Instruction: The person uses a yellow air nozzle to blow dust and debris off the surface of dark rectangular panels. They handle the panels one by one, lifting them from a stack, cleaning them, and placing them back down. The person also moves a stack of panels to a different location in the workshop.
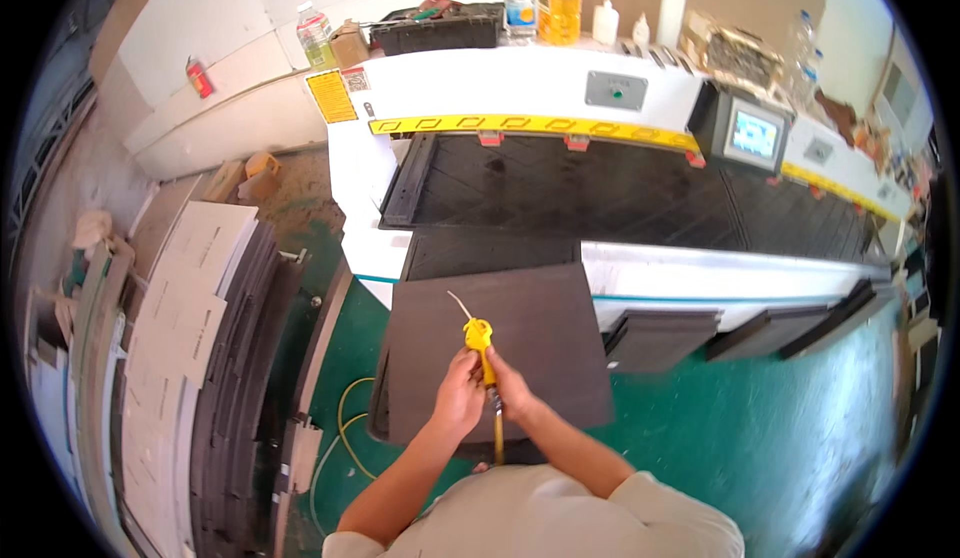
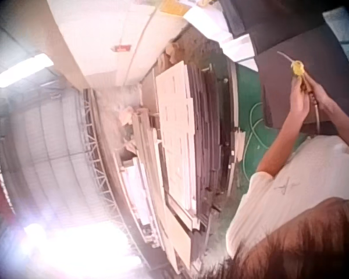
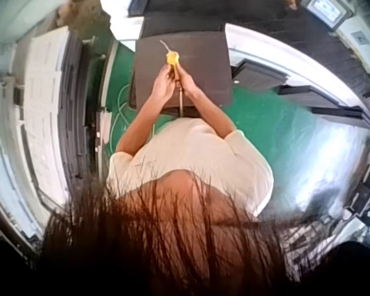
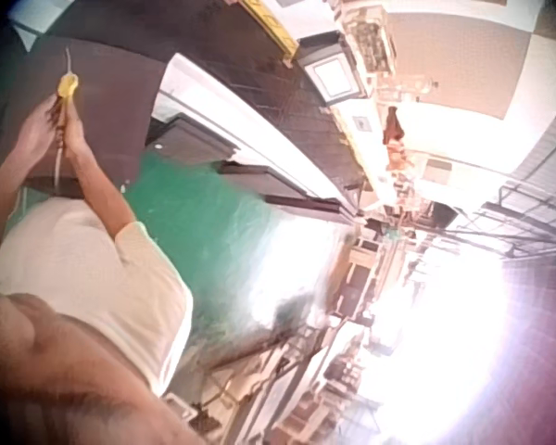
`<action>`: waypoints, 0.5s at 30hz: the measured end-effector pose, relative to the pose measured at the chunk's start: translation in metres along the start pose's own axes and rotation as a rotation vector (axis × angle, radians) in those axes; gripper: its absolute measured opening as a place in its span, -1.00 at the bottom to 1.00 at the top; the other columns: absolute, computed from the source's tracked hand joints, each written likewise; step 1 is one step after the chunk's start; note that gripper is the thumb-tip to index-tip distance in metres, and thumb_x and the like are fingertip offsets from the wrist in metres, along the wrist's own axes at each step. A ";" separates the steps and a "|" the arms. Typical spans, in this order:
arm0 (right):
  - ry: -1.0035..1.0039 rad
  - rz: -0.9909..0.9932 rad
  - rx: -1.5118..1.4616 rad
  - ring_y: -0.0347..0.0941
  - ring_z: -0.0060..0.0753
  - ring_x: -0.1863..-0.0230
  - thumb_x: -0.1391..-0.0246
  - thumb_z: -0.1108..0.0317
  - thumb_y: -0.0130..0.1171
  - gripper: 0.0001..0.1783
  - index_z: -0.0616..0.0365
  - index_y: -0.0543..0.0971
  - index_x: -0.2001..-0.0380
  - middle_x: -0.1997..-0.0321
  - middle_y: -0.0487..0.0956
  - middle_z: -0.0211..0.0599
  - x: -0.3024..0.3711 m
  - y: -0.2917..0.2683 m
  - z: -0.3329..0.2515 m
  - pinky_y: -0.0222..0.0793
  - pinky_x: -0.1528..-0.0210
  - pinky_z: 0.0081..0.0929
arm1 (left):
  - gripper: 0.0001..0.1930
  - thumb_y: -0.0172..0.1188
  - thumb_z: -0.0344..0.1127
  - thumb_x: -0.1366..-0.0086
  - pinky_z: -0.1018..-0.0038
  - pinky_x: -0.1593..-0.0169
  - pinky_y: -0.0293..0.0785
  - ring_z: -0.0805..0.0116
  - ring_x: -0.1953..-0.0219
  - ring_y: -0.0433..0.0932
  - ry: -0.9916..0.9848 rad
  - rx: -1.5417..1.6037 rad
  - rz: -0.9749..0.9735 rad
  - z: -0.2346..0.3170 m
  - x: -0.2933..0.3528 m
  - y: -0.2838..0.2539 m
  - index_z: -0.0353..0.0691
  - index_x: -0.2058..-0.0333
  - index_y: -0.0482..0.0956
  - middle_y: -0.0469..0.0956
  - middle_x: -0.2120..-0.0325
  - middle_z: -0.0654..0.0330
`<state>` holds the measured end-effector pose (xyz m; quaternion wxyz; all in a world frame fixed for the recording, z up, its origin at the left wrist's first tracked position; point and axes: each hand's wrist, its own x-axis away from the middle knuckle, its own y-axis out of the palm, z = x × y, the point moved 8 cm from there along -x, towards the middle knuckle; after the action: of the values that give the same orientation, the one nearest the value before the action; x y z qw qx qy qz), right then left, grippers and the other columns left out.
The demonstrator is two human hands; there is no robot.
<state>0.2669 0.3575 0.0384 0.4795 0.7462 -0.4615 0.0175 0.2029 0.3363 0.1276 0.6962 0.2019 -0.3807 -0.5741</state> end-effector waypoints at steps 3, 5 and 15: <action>-0.271 0.130 0.263 0.49 -0.50 0.29 -0.43 -0.06 0.03 -0.62 0.00 0.55 0.08 0.28 0.57 -0.46 0.038 0.004 -0.052 0.42 0.22 -0.48 | -0.57 0.14 -0.13 -0.49 0.30 -0.29 0.36 0.30 -0.20 0.48 -0.112 -0.460 -0.027 -0.010 0.031 -0.014 -0.20 -0.22 0.44 0.50 -0.16 0.18; -0.362 0.343 0.218 0.43 -0.45 0.55 -0.43 -0.03 0.02 -0.64 0.04 0.48 0.24 0.51 0.49 -0.40 0.068 -0.055 -0.085 0.39 0.46 -0.40 | -0.50 0.23 -0.11 -0.41 0.25 -0.31 0.34 0.21 -0.24 0.45 -0.086 -0.940 -0.112 -0.023 0.040 -0.026 -0.24 -0.22 0.44 0.46 -0.22 0.09; -0.061 0.519 0.428 0.64 -0.27 0.34 -0.49 -0.07 -0.09 -0.46 0.14 0.41 -0.23 0.33 0.61 -0.19 0.432 -0.149 -0.063 0.58 0.30 -0.38 | -0.13 0.37 0.16 -0.17 -0.41 -0.42 -0.21 -0.18 -0.52 -0.03 0.661 -1.943 -0.425 -0.163 0.053 0.012 -0.22 -0.34 0.32 0.13 -0.44 -0.13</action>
<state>0.6456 0.1305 0.1705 0.2772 0.6877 -0.6362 0.2132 0.3376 0.2631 0.0498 0.5129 -0.2347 0.4968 -0.6596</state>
